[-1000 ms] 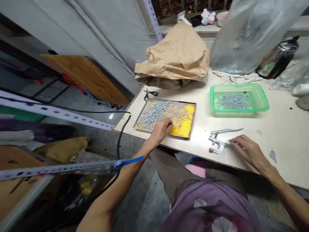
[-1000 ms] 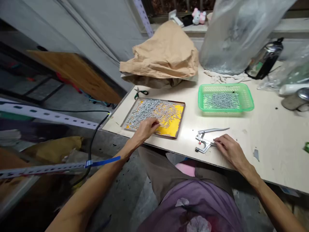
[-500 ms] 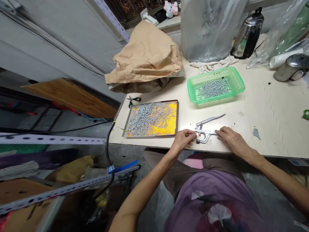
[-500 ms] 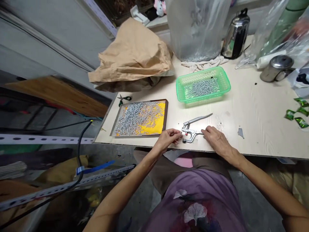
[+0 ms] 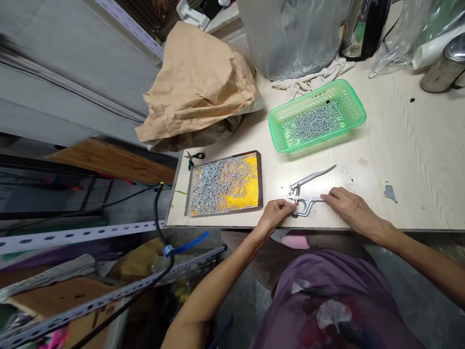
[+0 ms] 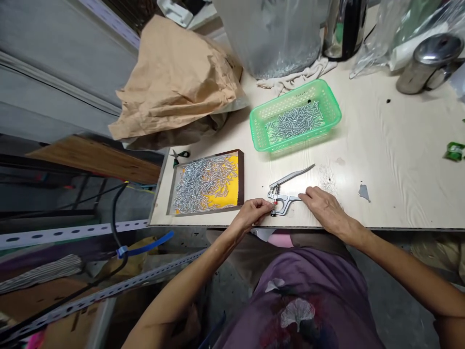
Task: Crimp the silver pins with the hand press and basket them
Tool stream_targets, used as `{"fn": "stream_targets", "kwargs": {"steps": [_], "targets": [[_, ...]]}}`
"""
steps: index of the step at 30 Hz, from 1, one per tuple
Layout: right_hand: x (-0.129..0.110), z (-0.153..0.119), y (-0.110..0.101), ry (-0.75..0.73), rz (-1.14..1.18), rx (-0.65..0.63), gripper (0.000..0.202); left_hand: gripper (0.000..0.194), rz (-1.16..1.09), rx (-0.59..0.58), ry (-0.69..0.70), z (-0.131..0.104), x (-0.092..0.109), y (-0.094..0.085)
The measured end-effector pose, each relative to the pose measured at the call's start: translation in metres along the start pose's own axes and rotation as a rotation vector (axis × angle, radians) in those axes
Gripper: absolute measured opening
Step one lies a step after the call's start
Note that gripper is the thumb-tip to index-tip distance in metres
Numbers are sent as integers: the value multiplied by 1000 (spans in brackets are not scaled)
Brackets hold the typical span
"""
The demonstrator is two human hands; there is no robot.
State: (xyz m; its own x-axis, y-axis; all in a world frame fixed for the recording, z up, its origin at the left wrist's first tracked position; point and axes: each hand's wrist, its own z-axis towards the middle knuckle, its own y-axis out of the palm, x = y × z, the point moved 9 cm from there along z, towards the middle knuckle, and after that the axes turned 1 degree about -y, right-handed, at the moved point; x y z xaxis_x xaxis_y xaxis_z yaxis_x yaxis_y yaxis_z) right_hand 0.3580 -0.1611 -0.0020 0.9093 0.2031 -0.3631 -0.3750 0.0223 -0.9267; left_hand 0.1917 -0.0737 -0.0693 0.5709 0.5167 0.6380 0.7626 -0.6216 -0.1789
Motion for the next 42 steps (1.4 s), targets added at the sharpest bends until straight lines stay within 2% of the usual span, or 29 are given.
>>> {"fn": "stream_targets", "kwargs": {"steps": [11, 18, 22, 26, 29, 31, 36, 42], "targets": [[-3, 2, 5, -13, -27, -38, 33, 18, 143, -99, -57, 0, 2, 5], [-6, 2, 6, -10, -93, -59, 35, 16, 173, -81, -36, -6, 0, 5], [-10, 7, -4, 14, -92, -32, 23, 15, 139, -94, -25, -7, -3, 7], [-33, 22, -11, -76, 69, 30, 25, 21, 107, -83, 139, -10, 4, 8], [-50, 34, -1, -166, 215, 40, 25, 23, 102, -24, 262, -15, 11, 4], [-55, 41, 8, -176, 291, 61, 26, 23, 81, -7, 292, -17, 13, 2], [-48, 51, 17, -91, 517, 133, 22, 33, -98, -75, 169, -15, 2, 5], [-44, 51, 16, -19, 569, 154, 17, 37, -206, -29, 142, -15, -1, 6]]}}
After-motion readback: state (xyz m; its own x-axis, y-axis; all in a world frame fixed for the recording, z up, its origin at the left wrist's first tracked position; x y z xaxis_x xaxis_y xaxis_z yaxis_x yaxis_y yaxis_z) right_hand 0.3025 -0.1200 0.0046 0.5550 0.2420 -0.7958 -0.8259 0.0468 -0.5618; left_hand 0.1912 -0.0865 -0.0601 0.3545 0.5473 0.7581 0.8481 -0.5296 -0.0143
